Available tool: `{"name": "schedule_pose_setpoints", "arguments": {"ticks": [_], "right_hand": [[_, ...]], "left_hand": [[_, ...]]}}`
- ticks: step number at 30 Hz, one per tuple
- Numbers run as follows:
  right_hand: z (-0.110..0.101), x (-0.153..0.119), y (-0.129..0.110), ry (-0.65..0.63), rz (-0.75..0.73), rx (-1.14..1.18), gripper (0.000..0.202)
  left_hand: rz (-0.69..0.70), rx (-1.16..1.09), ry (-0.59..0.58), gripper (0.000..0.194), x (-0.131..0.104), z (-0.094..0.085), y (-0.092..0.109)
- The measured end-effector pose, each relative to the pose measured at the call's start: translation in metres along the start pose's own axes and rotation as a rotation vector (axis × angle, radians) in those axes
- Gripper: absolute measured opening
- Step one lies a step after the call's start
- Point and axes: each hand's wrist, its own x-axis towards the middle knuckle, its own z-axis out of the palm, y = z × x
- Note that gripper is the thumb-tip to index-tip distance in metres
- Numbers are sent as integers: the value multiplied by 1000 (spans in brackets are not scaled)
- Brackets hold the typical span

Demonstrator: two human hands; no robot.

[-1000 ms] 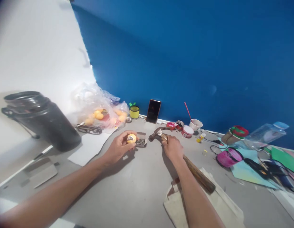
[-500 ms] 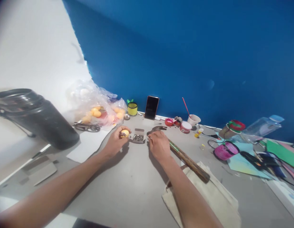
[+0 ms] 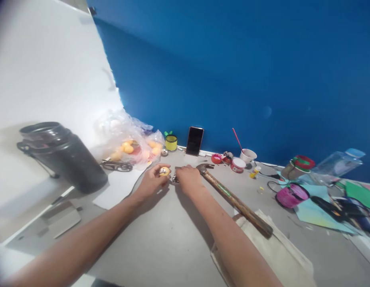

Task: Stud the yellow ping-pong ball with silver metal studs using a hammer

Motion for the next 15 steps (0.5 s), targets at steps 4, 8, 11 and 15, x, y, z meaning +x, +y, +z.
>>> {"name": "schedule_pose_setpoints", "arguments": {"ticks": [4, 8, 11, 15], "right_hand": [[13, -1, 3, 61, 9, 15, 28], [25, -1, 7, 150, 33, 61, 24], [29, -2, 9, 173, 47, 106, 22], [28, -3, 15, 219, 71, 266, 19]], "left_hand": [[16, 1, 9, 44, -2, 2, 1], [36, 13, -3, 42, -3, 3, 0], [44, 29, -10, 40, -3, 3, 1], [37, 62, -6, 40, -2, 1, 1]]}}
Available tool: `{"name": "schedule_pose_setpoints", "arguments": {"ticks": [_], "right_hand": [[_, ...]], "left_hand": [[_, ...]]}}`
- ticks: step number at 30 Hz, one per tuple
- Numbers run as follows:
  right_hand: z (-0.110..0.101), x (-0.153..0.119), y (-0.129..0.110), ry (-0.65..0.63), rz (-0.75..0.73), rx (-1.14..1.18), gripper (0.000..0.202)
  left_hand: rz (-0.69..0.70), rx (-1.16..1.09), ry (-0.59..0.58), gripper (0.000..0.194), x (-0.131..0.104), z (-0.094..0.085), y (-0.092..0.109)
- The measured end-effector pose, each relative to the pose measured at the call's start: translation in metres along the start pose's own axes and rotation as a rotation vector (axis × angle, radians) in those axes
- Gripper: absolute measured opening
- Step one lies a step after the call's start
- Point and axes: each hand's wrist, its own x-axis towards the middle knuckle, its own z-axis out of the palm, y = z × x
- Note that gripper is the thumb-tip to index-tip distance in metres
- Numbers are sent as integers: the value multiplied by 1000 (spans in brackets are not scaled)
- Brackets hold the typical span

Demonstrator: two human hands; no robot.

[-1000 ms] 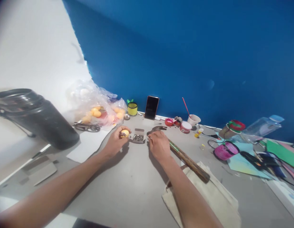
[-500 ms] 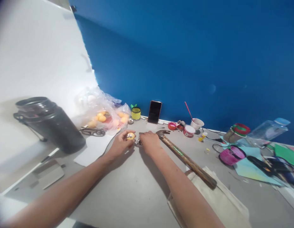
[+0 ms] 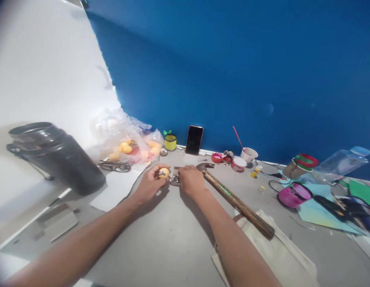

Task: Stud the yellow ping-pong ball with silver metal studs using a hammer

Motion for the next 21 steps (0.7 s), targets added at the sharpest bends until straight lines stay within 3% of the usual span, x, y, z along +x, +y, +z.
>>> {"name": "schedule_pose_setpoints", "arguments": {"ticks": [5, 10, 15, 21], "right_hand": [[-8, 3, 6, 114, 35, 579, 12], [-13, 5, 3, 92, 49, 1044, 17], [-15, 3, 1, 70, 42, 1143, 16], [-17, 0, 5, -43, 67, 1256, 24]], "left_hand": [[47, 8, 19, 30, 2, -2, -3], [47, 21, -14, 33, -1, -2, -3], [80, 80, -36, 22, -3, -1, 2], [118, 101, -41, 16, -6, 0, 4]]}}
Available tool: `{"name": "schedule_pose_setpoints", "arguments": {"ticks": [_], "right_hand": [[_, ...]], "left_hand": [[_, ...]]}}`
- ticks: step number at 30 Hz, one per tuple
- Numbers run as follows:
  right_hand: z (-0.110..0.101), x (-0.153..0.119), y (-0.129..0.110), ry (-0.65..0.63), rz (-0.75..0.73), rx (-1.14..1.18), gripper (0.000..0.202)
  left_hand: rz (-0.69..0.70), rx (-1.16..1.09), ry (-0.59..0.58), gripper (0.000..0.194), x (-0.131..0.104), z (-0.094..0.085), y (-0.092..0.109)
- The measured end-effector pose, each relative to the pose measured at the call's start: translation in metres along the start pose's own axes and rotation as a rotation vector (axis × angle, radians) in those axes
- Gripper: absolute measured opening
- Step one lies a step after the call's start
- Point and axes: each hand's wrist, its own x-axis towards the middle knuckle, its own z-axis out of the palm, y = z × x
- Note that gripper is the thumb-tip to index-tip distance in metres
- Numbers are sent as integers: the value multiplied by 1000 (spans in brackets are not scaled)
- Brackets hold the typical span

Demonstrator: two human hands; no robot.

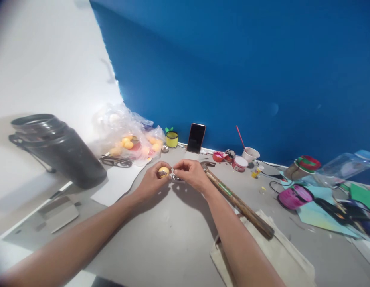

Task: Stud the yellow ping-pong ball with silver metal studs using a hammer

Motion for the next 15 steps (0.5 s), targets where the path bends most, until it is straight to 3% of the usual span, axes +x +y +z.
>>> {"name": "schedule_pose_setpoints", "arguments": {"ticks": [7, 15], "right_hand": [[-2, -3, -6, -29, 27, 130, 27], [-1, 1, -2, 54, 71, 276, 32]], "left_hand": [[20, -18, -14, 17, -2, 2, -3], [55, 48, -39, 15, -2, 2, -7]]}}
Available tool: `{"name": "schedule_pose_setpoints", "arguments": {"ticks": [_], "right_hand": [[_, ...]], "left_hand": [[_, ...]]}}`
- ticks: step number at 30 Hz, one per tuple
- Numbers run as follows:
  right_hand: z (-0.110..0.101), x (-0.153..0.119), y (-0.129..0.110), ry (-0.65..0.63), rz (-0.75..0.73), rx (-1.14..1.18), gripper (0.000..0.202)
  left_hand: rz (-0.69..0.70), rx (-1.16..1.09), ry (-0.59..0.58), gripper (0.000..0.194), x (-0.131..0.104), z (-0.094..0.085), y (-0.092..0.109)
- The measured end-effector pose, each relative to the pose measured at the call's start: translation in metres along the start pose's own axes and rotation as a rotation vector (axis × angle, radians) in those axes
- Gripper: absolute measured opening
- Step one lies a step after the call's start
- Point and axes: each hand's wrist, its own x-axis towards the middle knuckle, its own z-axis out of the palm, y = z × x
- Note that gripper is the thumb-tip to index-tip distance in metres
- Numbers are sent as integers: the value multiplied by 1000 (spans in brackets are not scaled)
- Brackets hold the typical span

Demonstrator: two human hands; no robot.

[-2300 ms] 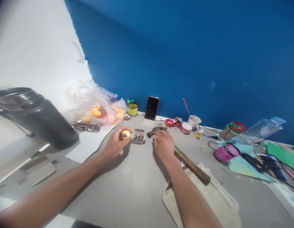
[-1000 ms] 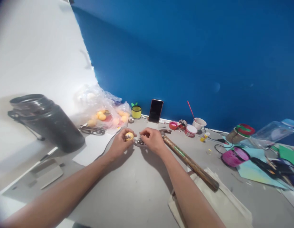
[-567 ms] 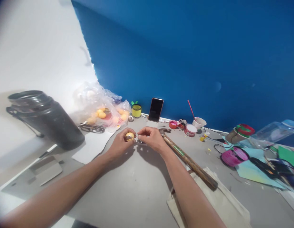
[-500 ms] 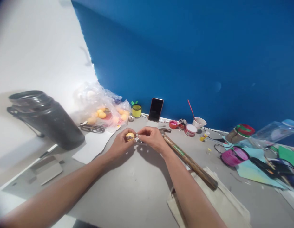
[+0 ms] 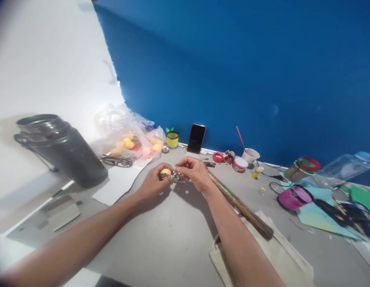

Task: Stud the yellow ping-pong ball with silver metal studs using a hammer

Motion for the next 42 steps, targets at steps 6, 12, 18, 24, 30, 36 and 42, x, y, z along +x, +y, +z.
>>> {"name": "schedule_pose_setpoints", "arguments": {"ticks": [6, 12, 18, 24, 30, 36, 42], "right_hand": [[1, -1, -1, -27, 7, 4, 29], [1, -3, -2, -37, 39, 71, 29], [3, -5, -3, -74, 32, 121, 26], [7, -5, -4, -22, 38, 176, 34], [5, -4, -5, -31, 28, 174, 37], [8, 0, -4, -93, 15, 168, 37], [16, 2, 3, -125, 36, 190, 38]], "left_hand": [[-1, -25, -16, 16, 0, 1, -2], [-5, -26, -18, 18, 1, 2, -7], [-3, -31, -22, 19, 0, 1, -6], [12, -6, -15, 18, 1, 2, -9], [24, 4, -10, 17, 1, 2, -8], [64, 44, 13, 18, 1, 2, -3], [87, 61, 2, 21, 1, 3, -7]]}}
